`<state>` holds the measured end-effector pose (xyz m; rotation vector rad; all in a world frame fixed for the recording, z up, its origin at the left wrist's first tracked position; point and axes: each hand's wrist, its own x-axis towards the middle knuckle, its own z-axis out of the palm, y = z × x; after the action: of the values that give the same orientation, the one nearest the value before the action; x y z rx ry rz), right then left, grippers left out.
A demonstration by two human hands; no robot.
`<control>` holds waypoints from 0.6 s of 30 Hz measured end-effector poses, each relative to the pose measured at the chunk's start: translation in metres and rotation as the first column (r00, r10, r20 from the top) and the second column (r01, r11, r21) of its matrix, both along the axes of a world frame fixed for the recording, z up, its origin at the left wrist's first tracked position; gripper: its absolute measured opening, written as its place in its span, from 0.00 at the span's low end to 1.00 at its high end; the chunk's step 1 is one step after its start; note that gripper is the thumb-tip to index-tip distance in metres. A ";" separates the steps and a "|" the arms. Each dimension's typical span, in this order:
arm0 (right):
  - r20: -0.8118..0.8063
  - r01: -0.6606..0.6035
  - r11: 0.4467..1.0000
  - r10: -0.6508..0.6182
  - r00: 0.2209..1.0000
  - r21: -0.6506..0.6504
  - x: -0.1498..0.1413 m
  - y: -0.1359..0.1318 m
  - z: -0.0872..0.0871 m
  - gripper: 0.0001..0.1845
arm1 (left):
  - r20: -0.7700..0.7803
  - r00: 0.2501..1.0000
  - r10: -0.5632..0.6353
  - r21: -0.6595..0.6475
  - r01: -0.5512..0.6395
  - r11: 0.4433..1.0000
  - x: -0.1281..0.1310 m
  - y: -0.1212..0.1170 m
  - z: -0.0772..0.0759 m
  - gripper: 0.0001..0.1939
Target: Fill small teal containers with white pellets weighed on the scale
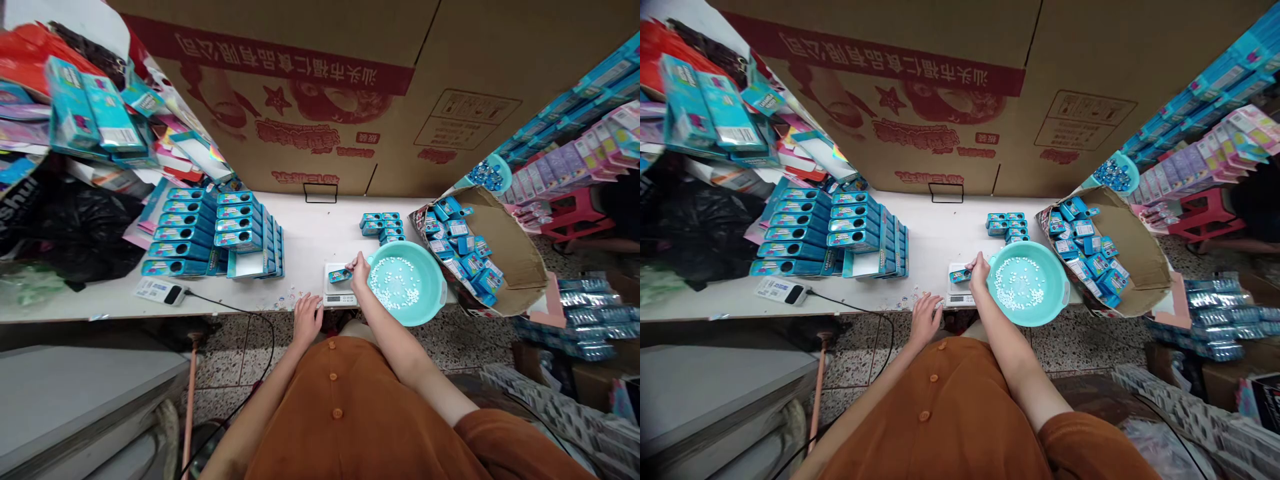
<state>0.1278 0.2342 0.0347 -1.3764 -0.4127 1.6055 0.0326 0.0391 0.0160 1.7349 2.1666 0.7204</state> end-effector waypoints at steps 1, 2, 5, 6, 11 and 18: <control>0.002 -0.001 1.000 0.001 1.000 -0.020 0.000 0.000 0.000 0.20 | -0.001 1.000 0.001 0.004 -0.001 1.000 0.000 0.000 -0.001 0.14; 0.005 -0.005 0.999 0.005 1.000 -0.039 0.000 0.000 0.001 0.20 | -0.003 1.000 0.001 0.006 -0.001 1.000 0.000 -0.001 -0.001 0.14; 0.025 -0.014 0.998 0.016 1.000 -0.063 -0.001 0.000 -0.002 0.20 | 0.000 1.000 -0.001 0.015 0.001 1.000 0.000 -0.002 -0.002 0.14; 0.027 -0.014 0.998 0.015 1.000 -0.061 -0.001 0.001 -0.003 0.20 | 0.002 1.000 -0.003 0.017 0.003 1.000 -0.001 -0.002 -0.001 0.14; 0.032 -0.018 0.995 0.021 0.999 -0.095 0.004 0.006 -0.006 0.19 | 0.012 1.000 -0.002 0.020 0.002 1.000 -0.001 -0.003 0.000 0.14; 0.156 -0.442 0.890 0.456 0.876 -0.115 0.032 0.011 0.001 0.05 | 0.017 1.000 0.009 0.029 -0.009 1.000 -0.004 -0.002 -0.001 0.14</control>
<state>0.1599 0.2449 0.0361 -1.5690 -0.8387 1.8894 0.0290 0.0373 0.0148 1.7282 2.1645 0.7704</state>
